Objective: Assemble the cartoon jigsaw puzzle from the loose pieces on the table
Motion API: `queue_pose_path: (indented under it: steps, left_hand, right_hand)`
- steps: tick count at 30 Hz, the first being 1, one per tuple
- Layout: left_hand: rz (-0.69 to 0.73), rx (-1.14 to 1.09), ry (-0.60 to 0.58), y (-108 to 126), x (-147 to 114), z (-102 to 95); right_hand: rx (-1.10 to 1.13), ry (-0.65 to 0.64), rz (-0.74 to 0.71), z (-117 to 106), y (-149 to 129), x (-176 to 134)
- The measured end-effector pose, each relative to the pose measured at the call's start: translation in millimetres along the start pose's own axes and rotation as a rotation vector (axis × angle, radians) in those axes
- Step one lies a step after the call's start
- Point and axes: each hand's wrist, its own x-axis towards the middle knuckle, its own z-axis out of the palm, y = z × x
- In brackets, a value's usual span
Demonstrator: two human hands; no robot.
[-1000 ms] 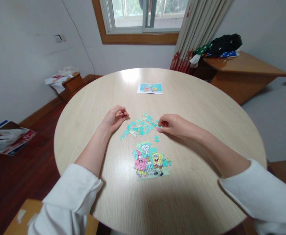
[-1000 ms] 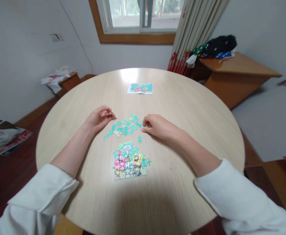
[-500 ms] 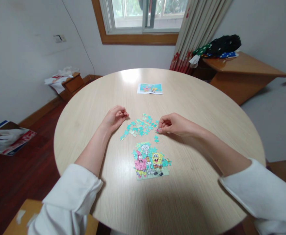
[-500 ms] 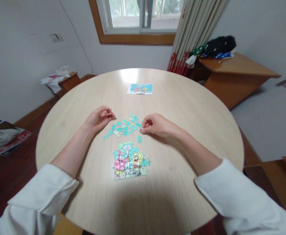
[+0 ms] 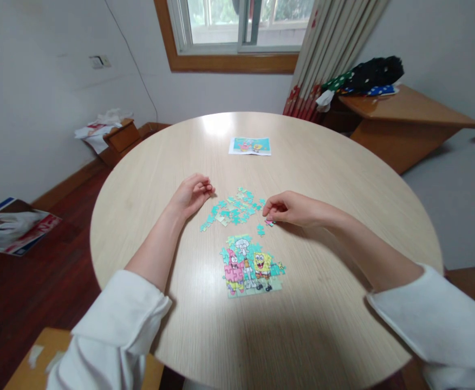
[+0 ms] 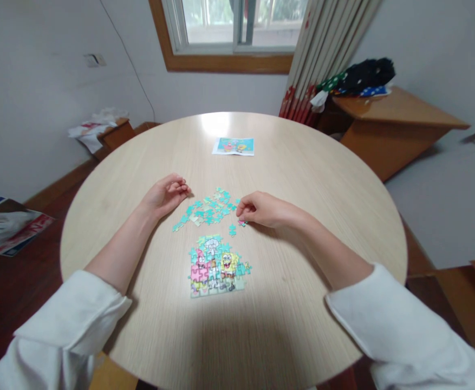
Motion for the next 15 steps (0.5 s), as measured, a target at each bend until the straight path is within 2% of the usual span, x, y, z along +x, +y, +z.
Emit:
queue_pose_path:
  steps: [15]
  left_hand:
    - [-0.001,0.000,-0.011,-0.4,0.4,-1.4]
  right_hand:
    - [-0.256,0.083,0.025,4.7,-10.9,-5.3]
